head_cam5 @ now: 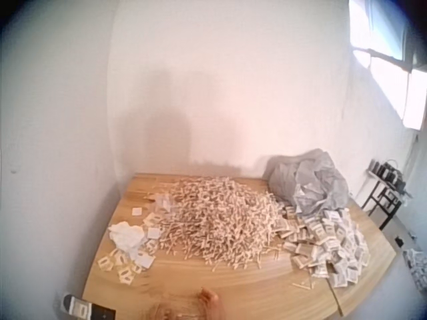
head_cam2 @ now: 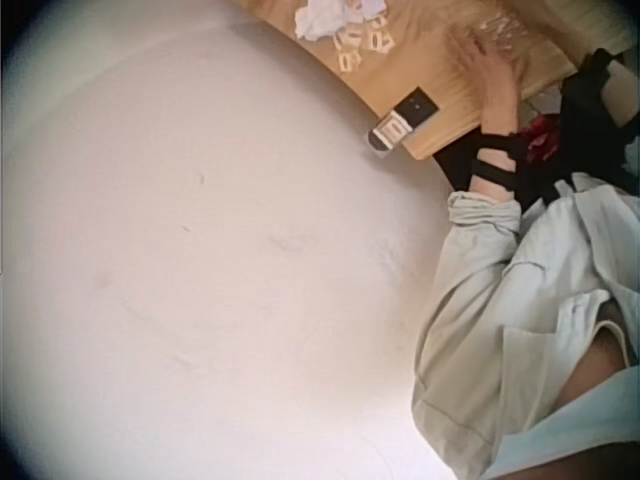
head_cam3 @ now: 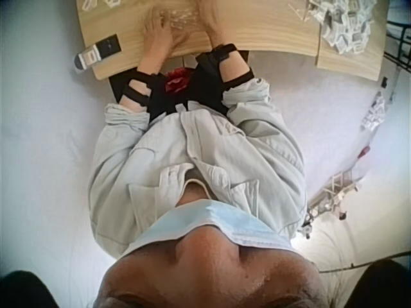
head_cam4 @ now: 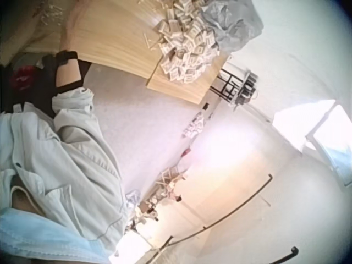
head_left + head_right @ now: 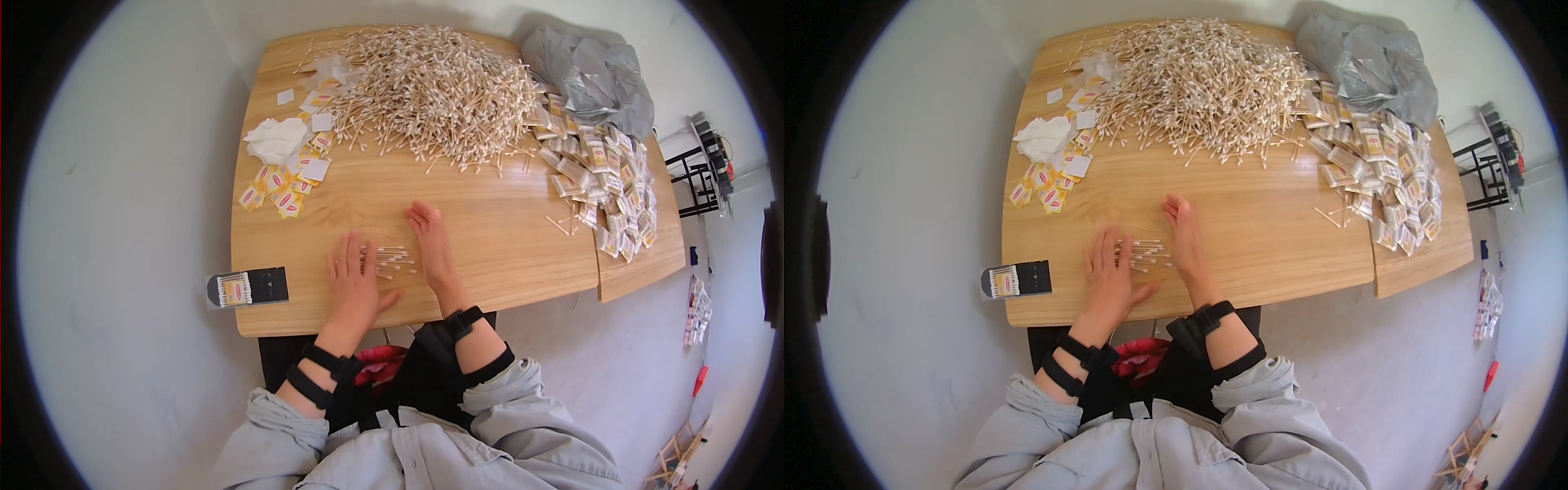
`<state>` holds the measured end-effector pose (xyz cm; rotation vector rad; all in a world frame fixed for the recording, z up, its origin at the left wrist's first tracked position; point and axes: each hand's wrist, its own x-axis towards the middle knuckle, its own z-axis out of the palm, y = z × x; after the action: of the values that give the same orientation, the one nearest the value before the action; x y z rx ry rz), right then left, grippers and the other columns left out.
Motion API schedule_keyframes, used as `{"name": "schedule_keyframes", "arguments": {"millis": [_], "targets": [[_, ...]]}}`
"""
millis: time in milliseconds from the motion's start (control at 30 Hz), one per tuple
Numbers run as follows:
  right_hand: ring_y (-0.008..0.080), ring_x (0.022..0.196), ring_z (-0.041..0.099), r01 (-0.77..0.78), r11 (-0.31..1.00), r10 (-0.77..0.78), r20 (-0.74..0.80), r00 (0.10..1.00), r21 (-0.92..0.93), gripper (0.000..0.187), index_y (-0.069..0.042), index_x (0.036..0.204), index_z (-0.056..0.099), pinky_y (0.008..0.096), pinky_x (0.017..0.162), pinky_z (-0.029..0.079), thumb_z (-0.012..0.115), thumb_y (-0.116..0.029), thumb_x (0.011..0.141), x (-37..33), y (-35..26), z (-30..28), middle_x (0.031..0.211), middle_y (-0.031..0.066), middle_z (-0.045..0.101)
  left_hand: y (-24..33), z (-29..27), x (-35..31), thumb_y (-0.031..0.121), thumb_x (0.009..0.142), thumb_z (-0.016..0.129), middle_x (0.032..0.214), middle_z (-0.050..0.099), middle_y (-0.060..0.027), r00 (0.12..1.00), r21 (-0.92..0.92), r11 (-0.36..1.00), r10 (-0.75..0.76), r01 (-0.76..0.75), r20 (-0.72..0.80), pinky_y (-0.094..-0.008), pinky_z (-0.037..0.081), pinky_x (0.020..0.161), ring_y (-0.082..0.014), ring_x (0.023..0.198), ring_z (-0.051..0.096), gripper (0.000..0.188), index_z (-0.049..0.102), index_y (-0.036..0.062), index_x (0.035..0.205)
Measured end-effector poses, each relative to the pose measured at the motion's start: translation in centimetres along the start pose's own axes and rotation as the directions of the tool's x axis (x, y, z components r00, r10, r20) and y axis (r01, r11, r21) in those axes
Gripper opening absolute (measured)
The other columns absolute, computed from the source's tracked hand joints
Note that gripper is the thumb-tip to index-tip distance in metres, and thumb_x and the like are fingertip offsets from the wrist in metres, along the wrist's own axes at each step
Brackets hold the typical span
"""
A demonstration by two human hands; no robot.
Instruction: Packing cotton swabs into small plastic bags and sealing them.
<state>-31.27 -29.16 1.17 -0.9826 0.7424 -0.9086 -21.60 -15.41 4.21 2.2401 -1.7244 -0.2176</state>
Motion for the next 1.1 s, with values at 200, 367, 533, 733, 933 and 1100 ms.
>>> {"name": "schedule_keyframes", "arguments": {"millis": [200, 367, 533, 733, 933, 1100], "targets": [[0.0243, 0.125, 0.044, 0.144, 0.965, -0.160, -0.057, 0.985, -0.218, 0.054, 0.004, 0.133, 0.038, 0.0363, 0.110, 0.031, 0.030, -0.040, 0.103, -3.2, 0.5, 1.2, 0.131, 0.0149, 0.045, -1.5, -0.8, -1.3, 0.045, 0.068, 0.077, 0.152, 0.016, -0.0238, 0.994, -0.028, 0.993, -0.111, 0.110, -0.019, -0.0536, 0.013, 0.114, -0.0388, 0.142, 0.014, 0.102, 0.026, 0.0015, 0.145], [0.0245, 0.124, 0.045, 0.185, 0.924, -0.178, 0.054, 0.983, -0.333, 0.058, 0.005, 0.131, 0.040, 0.0370, 0.109, 0.032, 0.029, -0.044, 0.102, -2.6, 1.7, 3.5, 0.130, 0.0151, 0.047, -0.8, 1.3, -0.1, 0.041, 0.068, 0.078, 0.152, 0.018, -0.0221, 0.997, 0.089, 0.995, 0.052, -0.047, -0.054, -0.0518, 0.016, 0.114, -0.0375, 0.142, 0.016, 0.101, 0.026, 0.0007, 0.145], [0.0243, 0.123, 0.046, -0.059, 0.988, 0.072, -0.091, 0.993, 0.140, 0.058, 0.005, 0.131, 0.041, 0.0368, 0.109, 0.032, 0.026, -0.043, 0.103, -1.3, 0.9, 2.4, 0.129, 0.0151, 0.047, -0.9, -0.7, -0.5, 0.035, 0.074, 0.075, 0.150, 0.026, -0.0183, 0.996, -0.132, 0.991, -0.041, 0.031, -0.074, -0.0509, 0.019, 0.113, -0.0346, 0.141, 0.021, 0.087, 0.031, 0.0030, 0.142], [0.0243, 0.127, 0.043, 0.008, 0.999, -0.002, -0.118, 0.993, 0.051, 0.060, 0.004, 0.133, 0.038, 0.0368, 0.111, 0.030, 0.027, -0.046, 0.102, -3.4, 0.6, 1.5, 0.130, 0.0152, 0.046, -3.5, -0.8, 0.4, 0.032, 0.079, 0.071, 0.151, 0.025, -0.0176, 0.995, -0.094, 0.992, 0.077, -0.082, -0.056, -0.0501, 0.019, 0.113, -0.0317, 0.142, 0.021, 0.078, 0.034, 0.0026, 0.142], [0.0242, 0.129, 0.041, 0.121, 0.977, -0.135, -0.070, 0.988, -0.176, 0.059, 0.004, 0.135, 0.035, 0.0372, 0.110, 0.029, 0.034, -0.044, 0.101, -4.1, 1.2, 3.4, 0.134, 0.0161, 0.044, -1.7, 0.3, -0.3, 0.039, 0.081, 0.067, 0.153, 0.023, -0.0159, 0.998, 0.020, 0.999, 0.038, -0.037, -0.040, -0.0486, 0.017, 0.115, -0.0278, 0.144, 0.018, 0.083, 0.029, 0.0017, 0.144], [0.0235, 0.129, 0.040, 0.093, 0.989, -0.092, 0.010, 0.996, -0.116, 0.055, 0.002, 0.135, 0.037, 0.0371, 0.111, 0.029, 0.034, -0.042, 0.102, -3.9, 1.8, 5.1, 0.135, 0.0151, 0.043, -1.1, 0.6, -0.8, 0.039, 0.081, 0.066, 0.154, 0.021, -0.0170, 0.999, 0.041, 0.999, 0.002, -0.001, -0.036, -0.0466, 0.015, 0.116, -0.0289, 0.144, 0.016, 0.084, 0.027, 0.0010, 0.145]]}}
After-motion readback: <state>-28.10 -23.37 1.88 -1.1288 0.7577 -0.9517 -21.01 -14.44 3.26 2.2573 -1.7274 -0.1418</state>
